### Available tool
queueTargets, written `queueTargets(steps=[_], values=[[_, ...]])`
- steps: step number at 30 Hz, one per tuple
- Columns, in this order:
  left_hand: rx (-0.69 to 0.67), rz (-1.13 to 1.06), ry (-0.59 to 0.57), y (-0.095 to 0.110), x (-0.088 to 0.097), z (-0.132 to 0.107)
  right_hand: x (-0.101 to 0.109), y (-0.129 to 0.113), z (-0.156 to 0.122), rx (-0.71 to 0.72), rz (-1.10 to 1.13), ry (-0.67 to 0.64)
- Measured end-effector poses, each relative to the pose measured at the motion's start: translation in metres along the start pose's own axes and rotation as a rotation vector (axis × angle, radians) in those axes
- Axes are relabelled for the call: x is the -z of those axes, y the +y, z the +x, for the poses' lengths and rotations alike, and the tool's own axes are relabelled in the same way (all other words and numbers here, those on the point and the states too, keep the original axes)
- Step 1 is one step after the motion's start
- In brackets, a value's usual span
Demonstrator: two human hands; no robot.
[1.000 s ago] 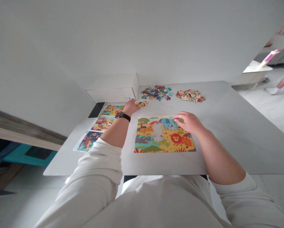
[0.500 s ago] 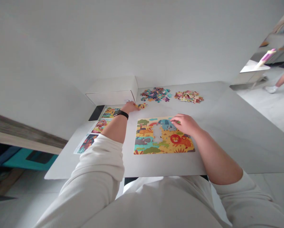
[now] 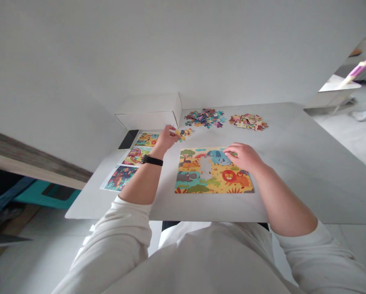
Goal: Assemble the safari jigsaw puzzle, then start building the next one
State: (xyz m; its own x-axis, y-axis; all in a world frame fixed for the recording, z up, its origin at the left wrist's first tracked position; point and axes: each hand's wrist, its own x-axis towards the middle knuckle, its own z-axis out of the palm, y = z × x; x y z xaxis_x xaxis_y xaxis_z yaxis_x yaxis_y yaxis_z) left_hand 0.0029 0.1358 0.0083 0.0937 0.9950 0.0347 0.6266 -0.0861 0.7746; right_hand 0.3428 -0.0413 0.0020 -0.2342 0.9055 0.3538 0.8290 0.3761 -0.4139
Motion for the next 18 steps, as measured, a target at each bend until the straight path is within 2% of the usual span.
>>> queueTargets(steps=[5,10,13,18], values=[[-0.131,-0.373,-0.192,0.024,0.005,-0.067,0.000,-0.006,-0.001,-0.006,0.040,0.055],[-0.181,-0.573,-0.419,0.042,-0.012,-0.122,-0.006,-0.022,-0.001,0.000,0.190,0.069],[-0.147,-0.632,-0.502,0.041,-0.031,-0.135,-0.015,-0.032,-0.001,-0.057,0.337,0.035],[-0.057,-0.695,-0.568,0.029,-0.056,-0.136,-0.033,-0.039,-0.002,-0.126,0.519,-0.010]])
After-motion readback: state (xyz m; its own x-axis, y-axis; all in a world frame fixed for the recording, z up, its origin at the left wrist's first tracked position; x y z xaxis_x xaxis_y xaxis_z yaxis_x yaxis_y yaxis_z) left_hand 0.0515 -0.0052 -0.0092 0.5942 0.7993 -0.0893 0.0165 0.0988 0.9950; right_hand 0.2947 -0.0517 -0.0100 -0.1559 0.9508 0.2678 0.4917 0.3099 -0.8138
